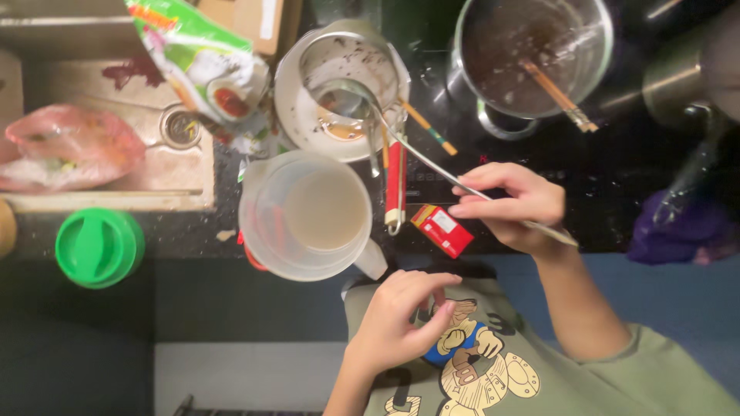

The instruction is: The person stirs a pot of boiling pearls on a stovetop, uses a ladle to transfer some to a bowl, pours water into a pitcher at a sink, and strains liquid from a container into the pitcher using a mesh sieve.

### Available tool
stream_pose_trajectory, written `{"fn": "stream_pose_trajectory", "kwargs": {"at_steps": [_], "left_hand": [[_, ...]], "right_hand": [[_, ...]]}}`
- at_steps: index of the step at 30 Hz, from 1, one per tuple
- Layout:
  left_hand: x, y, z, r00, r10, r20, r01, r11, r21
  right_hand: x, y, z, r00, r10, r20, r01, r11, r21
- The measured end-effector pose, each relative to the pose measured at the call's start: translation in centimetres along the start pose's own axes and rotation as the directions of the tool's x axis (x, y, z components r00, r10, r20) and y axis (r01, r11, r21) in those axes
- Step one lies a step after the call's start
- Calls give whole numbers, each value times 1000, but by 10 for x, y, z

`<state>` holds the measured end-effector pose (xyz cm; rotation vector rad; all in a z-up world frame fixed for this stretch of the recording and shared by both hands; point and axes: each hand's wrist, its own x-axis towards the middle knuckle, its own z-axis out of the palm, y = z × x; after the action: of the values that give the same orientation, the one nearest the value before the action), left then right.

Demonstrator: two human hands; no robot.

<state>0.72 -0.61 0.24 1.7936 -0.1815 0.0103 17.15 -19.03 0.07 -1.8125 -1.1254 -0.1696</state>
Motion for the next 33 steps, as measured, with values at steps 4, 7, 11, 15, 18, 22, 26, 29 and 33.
{"fn": "stream_pose_trajectory", "kwargs": {"at_steps": [4, 7, 11, 15, 18, 22, 26, 29, 33], "left_hand": [[20, 3, 18, 997, 31, 66, -28, 998, -48], [39, 5, 36, 994, 22, 105, -18, 999, -36], [65, 7, 61, 993, -13, 114, 15, 1000, -22], [90, 9, 89, 994, -43, 97, 45, 999, -19], [106, 9, 104, 992, -58, 108, 59, 998, 0], [121, 9, 115, 995, -47, 84, 45, 999, 24], [128, 8, 121, 993, -116, 34, 116, 993, 20], [132, 4, 124, 990, -139, 21, 138, 990, 31], [137, 5, 124, 988, -154, 28, 153, 988, 30]], "right_hand": [[-31, 10, -26, 944, 143, -297, -99, 982, 161], [-57, 28, -53, 837, 239, -492, -113, 956, 272], [-81, 47, -97, 669, 384, -636, -157, 910, 385], [-86, 65, -106, 656, 383, -650, -267, 924, 274], [-82, 77, -102, 627, 455, -632, -329, 890, 315], [-78, 92, -104, 652, 510, -561, -426, 858, 285], [-80, 101, -107, 682, 512, -522, -434, 858, 274], [-84, 106, -108, 650, 561, -513, -459, 828, 324], [-86, 111, -110, 656, 546, -521, -449, 837, 312]]}}
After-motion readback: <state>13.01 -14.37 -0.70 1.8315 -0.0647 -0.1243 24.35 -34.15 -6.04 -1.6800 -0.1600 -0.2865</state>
